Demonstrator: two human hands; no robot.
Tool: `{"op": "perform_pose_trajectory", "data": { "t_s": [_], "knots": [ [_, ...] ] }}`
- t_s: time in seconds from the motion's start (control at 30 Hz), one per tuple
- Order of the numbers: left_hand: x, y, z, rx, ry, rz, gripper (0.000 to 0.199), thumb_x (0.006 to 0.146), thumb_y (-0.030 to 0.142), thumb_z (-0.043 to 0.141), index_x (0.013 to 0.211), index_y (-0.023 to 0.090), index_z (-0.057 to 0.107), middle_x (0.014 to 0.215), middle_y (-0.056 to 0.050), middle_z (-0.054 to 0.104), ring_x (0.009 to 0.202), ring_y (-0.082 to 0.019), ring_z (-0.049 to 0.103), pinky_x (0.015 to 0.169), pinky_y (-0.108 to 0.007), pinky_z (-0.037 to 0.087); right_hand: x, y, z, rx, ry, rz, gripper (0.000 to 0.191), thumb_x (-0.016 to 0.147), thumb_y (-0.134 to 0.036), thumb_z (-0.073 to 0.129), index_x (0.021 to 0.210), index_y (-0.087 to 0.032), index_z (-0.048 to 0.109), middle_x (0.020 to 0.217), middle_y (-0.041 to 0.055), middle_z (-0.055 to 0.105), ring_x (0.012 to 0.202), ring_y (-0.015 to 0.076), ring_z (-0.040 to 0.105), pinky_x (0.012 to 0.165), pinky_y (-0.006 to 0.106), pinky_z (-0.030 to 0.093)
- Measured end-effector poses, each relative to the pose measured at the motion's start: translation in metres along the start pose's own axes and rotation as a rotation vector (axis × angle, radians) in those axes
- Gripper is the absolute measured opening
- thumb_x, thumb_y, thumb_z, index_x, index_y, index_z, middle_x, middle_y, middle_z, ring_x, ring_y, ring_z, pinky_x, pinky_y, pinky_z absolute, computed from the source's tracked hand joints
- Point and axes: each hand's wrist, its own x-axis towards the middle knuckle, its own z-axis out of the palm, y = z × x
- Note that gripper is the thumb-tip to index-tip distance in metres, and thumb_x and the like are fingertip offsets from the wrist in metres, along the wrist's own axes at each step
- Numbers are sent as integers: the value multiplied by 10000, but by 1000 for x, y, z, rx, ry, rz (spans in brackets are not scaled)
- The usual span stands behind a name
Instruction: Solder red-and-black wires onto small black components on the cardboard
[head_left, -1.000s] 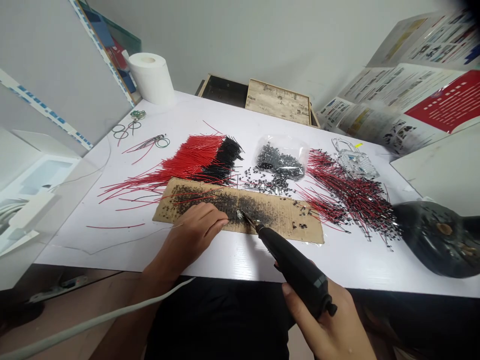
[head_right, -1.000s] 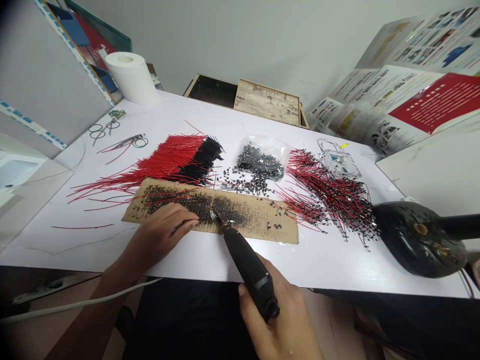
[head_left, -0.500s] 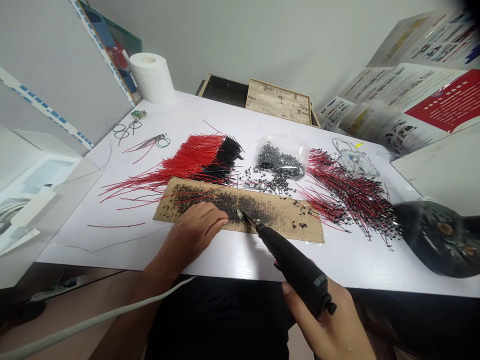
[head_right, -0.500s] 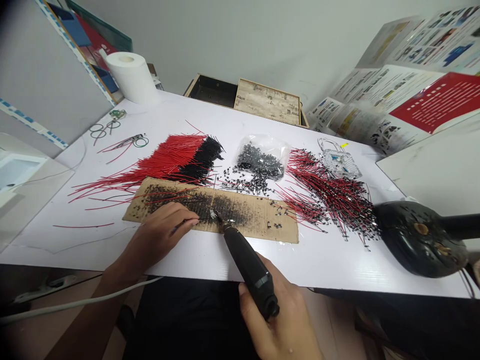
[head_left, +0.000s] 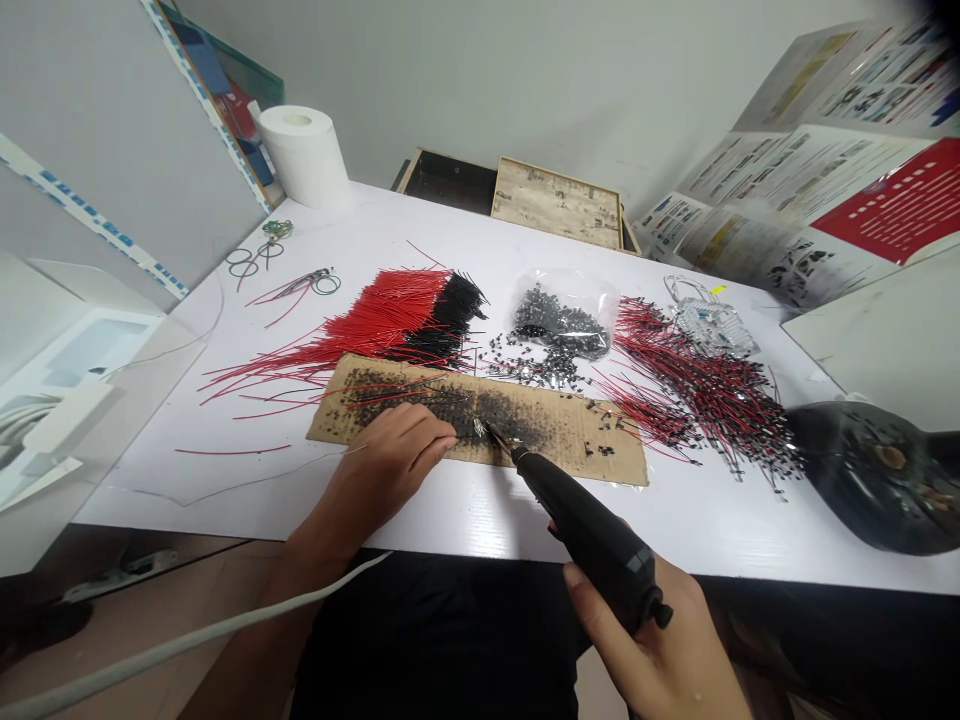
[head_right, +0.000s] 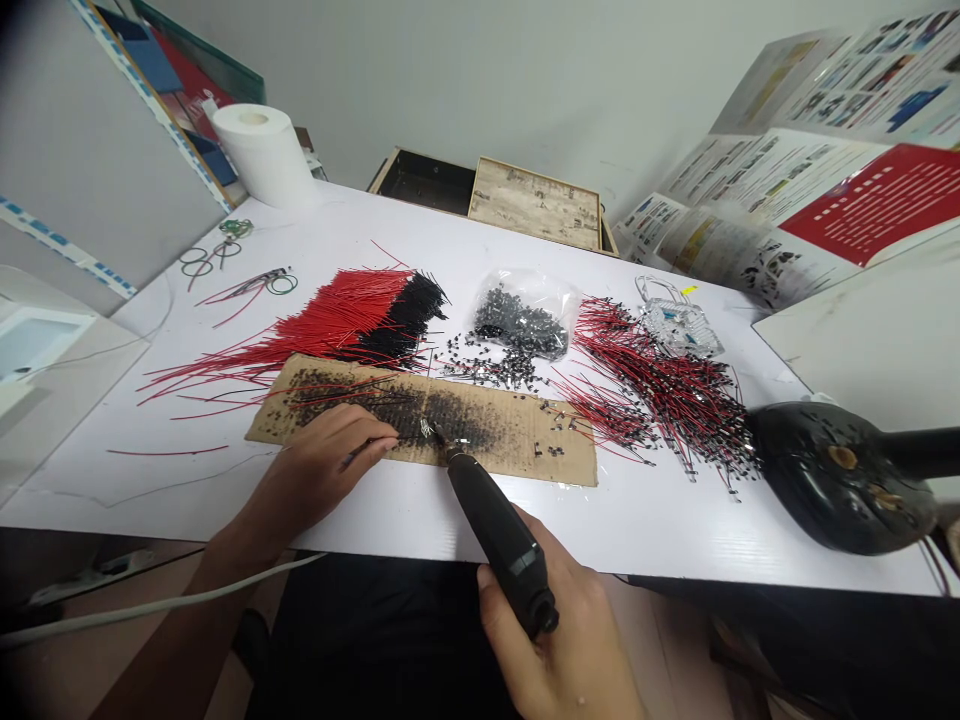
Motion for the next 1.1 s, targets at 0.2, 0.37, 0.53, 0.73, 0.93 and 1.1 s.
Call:
{"op": "perform_pose_trajectory", "data": {
  "t_s": [0.2, 0.37, 0.53, 0.73, 0.93, 1.1],
  "knots": [
    [0, 0, 0, 3, -10, -10, 196, 1193, 223, 577, 1054, 205, 714, 987, -5, 730, 925, -171, 652, 910, -327, 493, 1, 1, 1, 9, -4, 6, 395, 1149, -346, 643, 1539, -365, 704, 1263, 10, 859, 1222, 175, 840, 1030, 226, 659],
    [-1, -1, 1, -9, -13, -29, 197, 1193, 228, 577, 1060, 211, 721, 994, -8, 737, 932, -170, 659, 914, -321, 497, -6, -1, 2, 83, 35, 139, 233, 1149, -423, 651, 1261, -309, 821, 905, 6, 800, 708, 180, 772, 652, 275, 631],
    [0, -1, -1, -23, -17, -17, 170, 1193, 222, 584, 1080, 203, 711, 1008, -6, 730, 950, -168, 661, 924, -308, 501, -16, -13, -5, 302, 158, 571, 502, 1046, -704, 724, 1321, -312, 876, 669, 0, 631, 535, 160, 535, 507, 286, 491],
    [-2, -3, -1, -36, -46, -19, 149, 1186, 206, 594, 1095, 203, 712, 1037, -13, 725, 985, -174, 666, 930, -306, 499, -26, -14, -1, 653, 256, 687, 551, 980, -732, 788, 1230, -248, 873, 621, 14, 605, 519, 119, 459, 467, 231, 350],
    [-3, -5, -1, -19, -34, -22, 181, 1192, 233, 574, 1063, 220, 700, 1018, -25, 737, 984, -193, 664, 929, -337, 499, -51, 16, 17, 737, 222, 624, 491, 1047, -646, 738, 1311, -247, 847, 632, 21, 643, 514, 142, 463, 470, 258, 354],
    [1, 1, -4, -8, -18, 6, 136, 1177, 201, 595, 1075, 222, 683, 1023, -7, 733, 980, -178, 664, 927, -330, 495, -67, 31, 28, 661, 215, 613, 495, 1071, -629, 699, 1355, -242, 819, 655, 40, 666, 558, 214, 556, 481, 323, 459]
  ]
}}
